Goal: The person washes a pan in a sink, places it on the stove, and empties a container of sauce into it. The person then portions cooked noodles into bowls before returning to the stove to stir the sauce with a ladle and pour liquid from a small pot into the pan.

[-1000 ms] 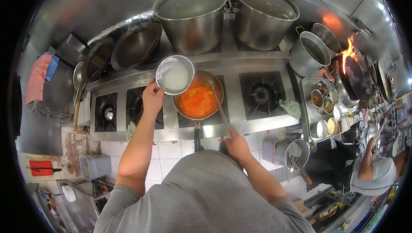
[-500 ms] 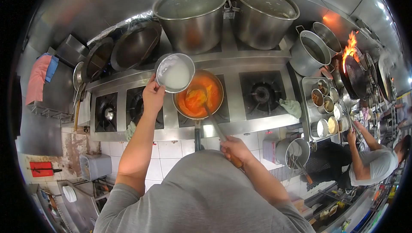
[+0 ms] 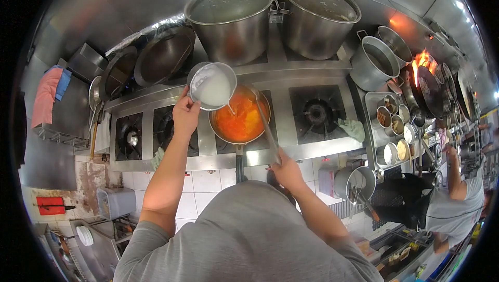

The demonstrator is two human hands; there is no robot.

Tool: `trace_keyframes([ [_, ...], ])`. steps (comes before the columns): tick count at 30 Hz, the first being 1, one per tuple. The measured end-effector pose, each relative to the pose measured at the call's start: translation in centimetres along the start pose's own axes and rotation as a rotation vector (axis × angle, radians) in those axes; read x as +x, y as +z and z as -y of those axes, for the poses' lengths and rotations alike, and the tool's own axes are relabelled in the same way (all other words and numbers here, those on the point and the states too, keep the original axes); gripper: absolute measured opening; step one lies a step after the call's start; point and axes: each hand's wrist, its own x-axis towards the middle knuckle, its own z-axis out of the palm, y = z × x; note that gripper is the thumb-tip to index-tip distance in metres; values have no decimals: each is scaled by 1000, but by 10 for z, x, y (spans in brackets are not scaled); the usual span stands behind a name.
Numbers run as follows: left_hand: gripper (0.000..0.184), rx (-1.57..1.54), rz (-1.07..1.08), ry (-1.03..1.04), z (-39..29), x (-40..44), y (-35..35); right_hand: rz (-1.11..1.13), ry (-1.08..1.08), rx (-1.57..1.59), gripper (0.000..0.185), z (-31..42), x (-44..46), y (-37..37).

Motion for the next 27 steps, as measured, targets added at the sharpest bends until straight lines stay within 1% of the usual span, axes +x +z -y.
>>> trace_keyframes([
  [2, 21, -3, -2, 9, -2, 0, 0, -76, -12, -114, 54, -1, 0, 1],
  [3, 21, -3, -3, 6, -4, 0, 0, -76, -12, -114, 54, 3, -2, -2],
  [5, 21, -4, -3, 4, -6, 0, 0, -28, 88, -123, 54, 12, -5, -8],
  [6, 21, -9, -2, -3, -6, 0, 0, -28, 88, -123, 54, 8, -5, -7],
  [8, 20, -14, -2, -9, -8, 0, 0, -31, -65, -110, 48, 0, -6, -5],
  [9, 20, -12, 1, -4, -9, 0, 0, -31, -65, -110, 48, 0, -7, -7],
  [11, 20, -9, 2, 1, -10, 0, 0, 286, 295, 279, 37, 3, -9, -14],
  [12, 20, -4, -4, 18, -9, -1, 0, 287, 295, 278, 37, 2, -11, -15],
  [14, 20, 2, -7, 34, -8, -1, 1, 393, 424, 672, 32, 2, -16, -15],
  [15, 20, 3, -7, 36, -6, -1, 1, 391, 425, 673, 32, 5, -19, -17],
  [17, 20, 4, -6, 39, -5, -1, 2, 427, 561, 944, 30, 11, -24, -19],
  [21, 21, -5, -6, 23, -5, -2, 3, 484, 583, 1014, 28, 3, -25, -15],
  [23, 21, -2, -12, 30, -6, -2, 3, 491, 501, 963, 28, 6, -25, -15],
  [24, 21, -2, -10, 22, -8, -2, 3, 491, 500, 963, 28, 9, -25, -15],
  [27, 21, -15, -12, 14, -5, -2, 3, 424, 490, 928, 23, 15, -23, -15],
])
